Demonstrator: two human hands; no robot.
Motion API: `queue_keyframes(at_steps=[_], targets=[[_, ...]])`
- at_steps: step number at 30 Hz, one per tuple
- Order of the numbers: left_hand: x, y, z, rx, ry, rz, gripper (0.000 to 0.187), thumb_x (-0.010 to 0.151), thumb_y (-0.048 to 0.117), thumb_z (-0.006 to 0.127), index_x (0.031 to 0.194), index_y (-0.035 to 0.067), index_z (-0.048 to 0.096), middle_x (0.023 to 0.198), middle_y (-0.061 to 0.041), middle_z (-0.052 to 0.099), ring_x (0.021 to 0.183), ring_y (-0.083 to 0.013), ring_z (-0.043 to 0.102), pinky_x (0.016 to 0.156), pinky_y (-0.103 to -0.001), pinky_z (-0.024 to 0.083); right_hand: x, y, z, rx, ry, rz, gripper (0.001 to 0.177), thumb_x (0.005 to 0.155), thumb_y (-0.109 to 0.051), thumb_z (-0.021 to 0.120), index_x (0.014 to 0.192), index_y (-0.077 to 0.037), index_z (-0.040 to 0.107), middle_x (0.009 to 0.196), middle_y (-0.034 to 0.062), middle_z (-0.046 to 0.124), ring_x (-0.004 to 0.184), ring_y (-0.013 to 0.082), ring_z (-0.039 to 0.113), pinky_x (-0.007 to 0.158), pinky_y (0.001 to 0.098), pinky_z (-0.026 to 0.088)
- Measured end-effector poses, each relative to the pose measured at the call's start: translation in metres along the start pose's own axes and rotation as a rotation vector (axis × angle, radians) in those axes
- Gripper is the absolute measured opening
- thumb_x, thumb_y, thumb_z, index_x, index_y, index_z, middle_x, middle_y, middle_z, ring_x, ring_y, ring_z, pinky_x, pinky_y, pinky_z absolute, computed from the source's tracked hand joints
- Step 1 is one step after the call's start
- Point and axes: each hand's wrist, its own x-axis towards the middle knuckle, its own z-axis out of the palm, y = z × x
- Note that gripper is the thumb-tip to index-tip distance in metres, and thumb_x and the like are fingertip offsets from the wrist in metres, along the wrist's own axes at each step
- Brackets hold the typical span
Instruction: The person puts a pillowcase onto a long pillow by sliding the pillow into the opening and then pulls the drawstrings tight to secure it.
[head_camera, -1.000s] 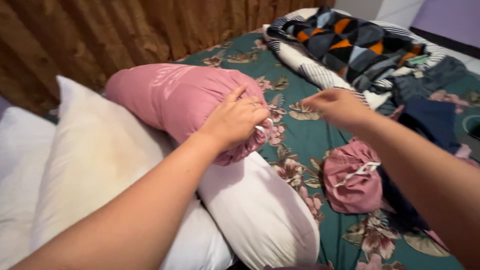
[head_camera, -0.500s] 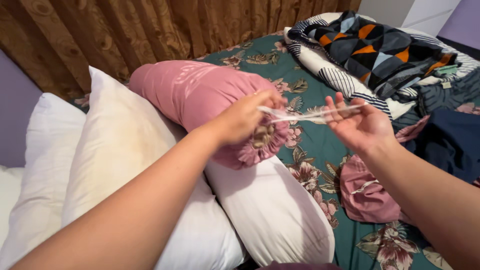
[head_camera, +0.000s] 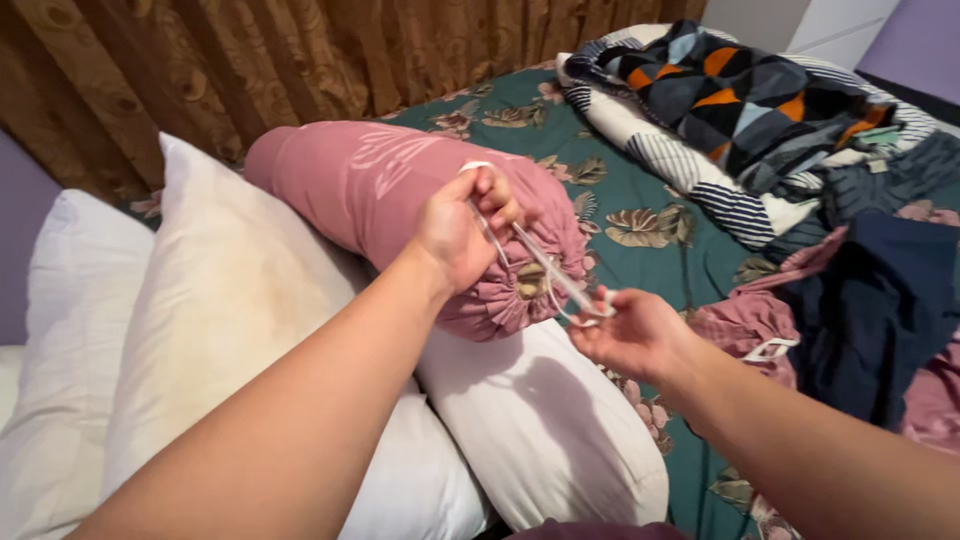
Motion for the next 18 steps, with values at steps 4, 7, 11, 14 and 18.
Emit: queue_keyframes(at_steps=[4,7,11,14,18], targets=[[-0.007,0.009,-0.007,0.117,0.044,-0.067,0.023,0.109,0.032,0.039,0.1,0.015,0.053,0.07,0.004,0.035,0.053,-0.0087,0.033,0.054,-0.031,0.04,-0.003,-0.025,-0.032,-0.113,-0.175,0.185,0.019,0.092,-0.011,0.044,0.086,-0.009,0.062,0.064,-0.0019,0.046,0.051,0.0107,0.036,0.043,0.0267,0.039],[-0.012,0.012,-0.008,0.274,0.108,-0.122,0.019,0.108,0.03,0.039,0.103,0.017,0.052,0.07,0.003,0.036,0.048,-0.0067,0.028,0.045,-0.027,0.028,-0.005,-0.03,-0.038,-1.075,0.257,-0.164,0.022,0.098,-0.017,0.049,0.091,-0.004,0.065,0.069,0.0014,0.047,0.054,0.0144,0.034,0.05,0.0316,0.034],[-0.014,0.005,-0.008,0.251,0.045,-0.133,0.024,0.11,0.031,0.035,0.103,0.014,0.051,0.07,0.003,0.036,0.048,-0.0071,0.028,0.044,-0.028,0.032,-0.006,-0.008,0.01,-1.136,-0.023,-0.624,0.024,0.099,-0.025,0.064,0.094,-0.001,0.067,0.071,0.0021,0.058,0.059,0.0129,0.053,0.053,0.0287,0.043],[-0.012,0.003,-0.007,0.24,0.056,-0.121,0.028,0.111,0.031,0.033,0.103,0.012,0.051,0.069,0.003,0.036,0.048,-0.0082,0.03,0.049,-0.032,0.041,-0.031,0.029,0.05,-1.601,-0.12,-1.135,0.018,0.083,-0.017,0.077,0.098,-0.009,0.07,0.079,-0.0035,0.067,0.068,0.0114,0.063,0.061,0.0307,0.054],[-0.012,0.006,-0.008,0.236,0.068,-0.113,0.026,0.111,0.03,0.033,0.104,0.012,0.051,0.069,0.002,0.036,0.047,-0.0085,0.03,0.049,-0.032,0.042,-0.066,0.047,0.081,-1.964,-0.418,-1.73,0.045,0.067,-0.015,0.082,0.112,-0.014,0.075,0.094,0.0075,0.061,0.079,0.0258,0.062,0.069,0.0404,0.051]])
